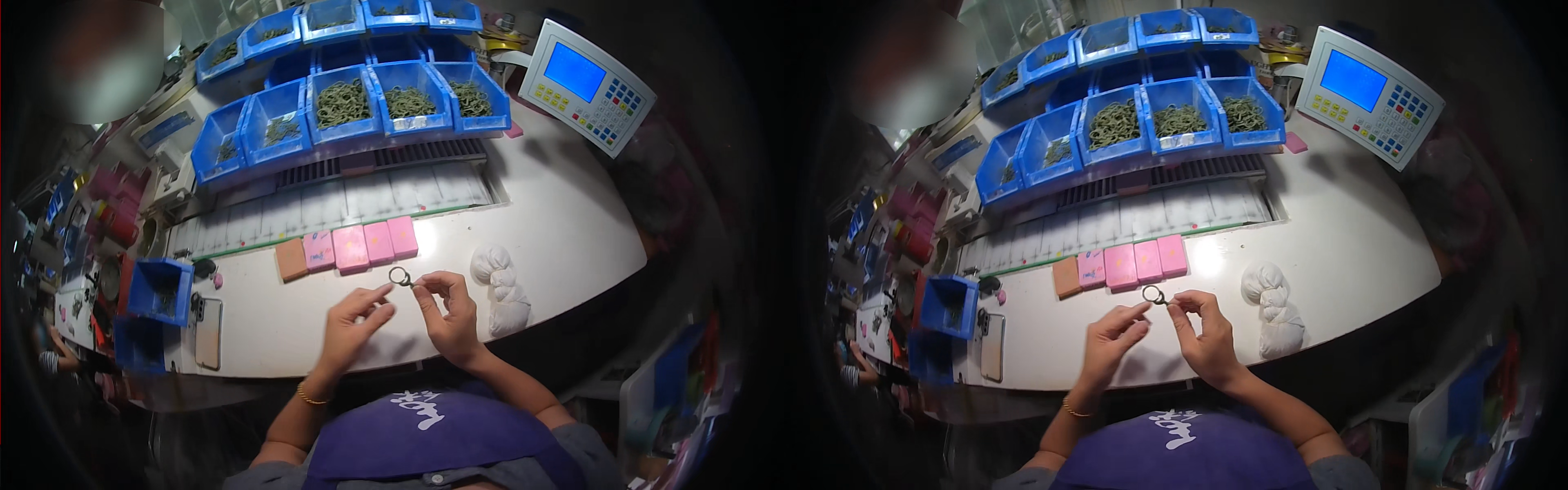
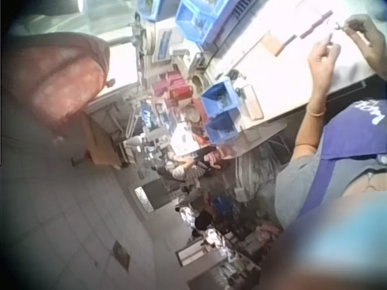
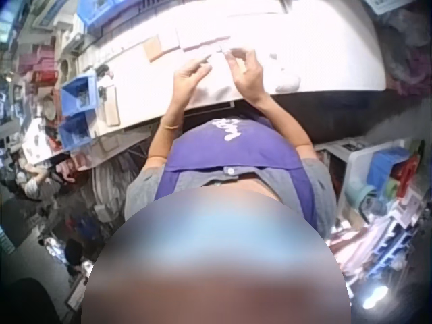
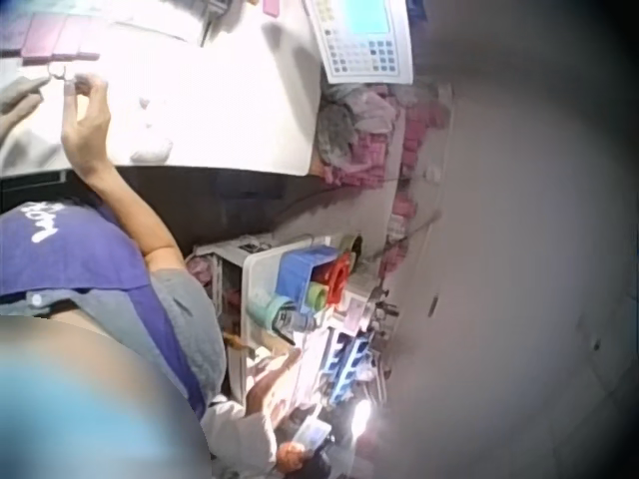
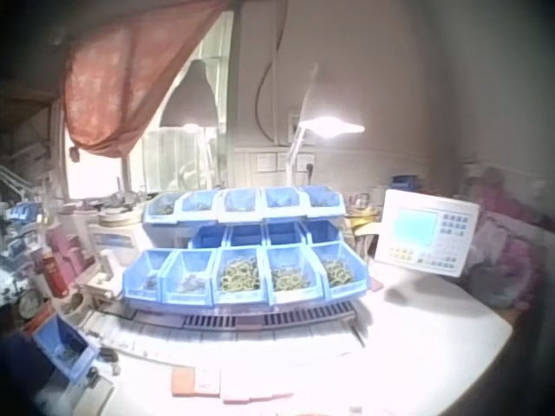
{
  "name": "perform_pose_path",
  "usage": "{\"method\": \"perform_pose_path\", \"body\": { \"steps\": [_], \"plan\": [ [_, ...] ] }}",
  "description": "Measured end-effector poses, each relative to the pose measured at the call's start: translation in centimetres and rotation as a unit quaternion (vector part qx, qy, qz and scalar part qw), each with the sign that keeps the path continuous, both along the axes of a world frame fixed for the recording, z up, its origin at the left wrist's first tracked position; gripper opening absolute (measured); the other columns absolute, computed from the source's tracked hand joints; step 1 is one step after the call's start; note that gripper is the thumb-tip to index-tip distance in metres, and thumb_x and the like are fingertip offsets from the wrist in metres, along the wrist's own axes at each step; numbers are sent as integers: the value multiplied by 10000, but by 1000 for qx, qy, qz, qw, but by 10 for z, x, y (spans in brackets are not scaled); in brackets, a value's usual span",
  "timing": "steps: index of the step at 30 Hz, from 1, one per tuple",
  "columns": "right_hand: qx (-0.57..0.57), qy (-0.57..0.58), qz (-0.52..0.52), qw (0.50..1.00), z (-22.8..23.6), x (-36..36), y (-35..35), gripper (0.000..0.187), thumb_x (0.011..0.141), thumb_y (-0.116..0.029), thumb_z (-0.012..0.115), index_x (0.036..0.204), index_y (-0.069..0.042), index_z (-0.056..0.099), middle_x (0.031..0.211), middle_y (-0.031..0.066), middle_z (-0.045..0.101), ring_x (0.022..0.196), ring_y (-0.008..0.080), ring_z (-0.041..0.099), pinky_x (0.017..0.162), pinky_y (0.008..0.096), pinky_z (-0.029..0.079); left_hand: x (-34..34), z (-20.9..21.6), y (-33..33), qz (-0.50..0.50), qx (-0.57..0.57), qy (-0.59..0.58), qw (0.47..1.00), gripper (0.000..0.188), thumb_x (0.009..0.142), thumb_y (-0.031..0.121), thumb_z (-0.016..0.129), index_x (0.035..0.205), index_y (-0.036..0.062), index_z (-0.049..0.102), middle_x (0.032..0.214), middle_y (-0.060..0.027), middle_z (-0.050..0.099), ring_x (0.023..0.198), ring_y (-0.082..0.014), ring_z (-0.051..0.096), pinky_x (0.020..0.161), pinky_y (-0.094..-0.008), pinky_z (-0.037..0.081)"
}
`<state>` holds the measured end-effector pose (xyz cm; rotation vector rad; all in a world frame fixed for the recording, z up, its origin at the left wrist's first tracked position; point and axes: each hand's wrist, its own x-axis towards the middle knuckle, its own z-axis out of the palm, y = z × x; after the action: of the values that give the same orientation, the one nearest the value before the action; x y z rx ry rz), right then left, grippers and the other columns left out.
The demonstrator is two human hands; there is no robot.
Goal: The recorder is attaching metal keyrings to small pink objects at a production workstation.
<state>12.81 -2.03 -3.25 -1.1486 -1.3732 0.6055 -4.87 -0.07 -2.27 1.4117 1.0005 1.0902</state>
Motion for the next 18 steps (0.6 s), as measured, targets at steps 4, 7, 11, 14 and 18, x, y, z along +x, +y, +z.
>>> {"method": "perform_pose_path", "body": {
  "steps": [4, 7, 11, 14, 18],
  "plan": [
    [8, 7, 43, 999, 4, -6, -19, 254, 925, -40, 656, 1142, -1, 528, 984, 148, 660, 891, 222, 679, 809, 335, 538, 29, 6, -14, 24, -83, -148, 985, 162, 916, 102, 693, 1021, -15, 732, 766, 23, 575, 674, -44, 463, 593, -207, 354],
    [31, 11, 28, 999, 15, -1, -26, 223, 896, -53, 685, 1081, -6, 570, 946, 137, 663, 846, 245, 675, 763, 342, 539, 32, 8, -16, 36, -109, -177, 978, 137, 922, 105, 690, 952, -21, 735, 735, 29, 554, 635, -37, 422, 559, -215, 315],
    [89, -185, 24, 979, 22, 13, -25, 157, 811, -59, 734, 927, -18, 636, 850, 112, 661, 760, 275, 647, 657, 349, 517, 38, 7, -18, 44, -129, -190, 972, 114, 918, 94, 694, 880, -8, 727, 727, 30, 558, 615, -33, 409, 546, -212, 300],
    [112, -214, -5, 970, 21, 14, -23, 138, 778, -41, 742, 879, -18, 652, 786, 102, 646, 708, 279, 630, 602, 354, 501, 46, 6, -21, 47, -116, -192, 973, 114, 913, 85, 701, 841, -2, 715, 738, 24, 575, 631, -36, 428, 565, -209, 323],
    [118, -253, -10, 960, 14, 16, -24, 113, 787, -23, 716, 867, -14, 637, 758, 109, 626, 657, 281, 600, 572, 361, 487, 49, 4, -24, 48, -111, -173, 977, 117, 913, 79, 702, 823, 4, 704, 752, 13, 597, 665, -47, 474, 608, -210, 364]
  ]
}}
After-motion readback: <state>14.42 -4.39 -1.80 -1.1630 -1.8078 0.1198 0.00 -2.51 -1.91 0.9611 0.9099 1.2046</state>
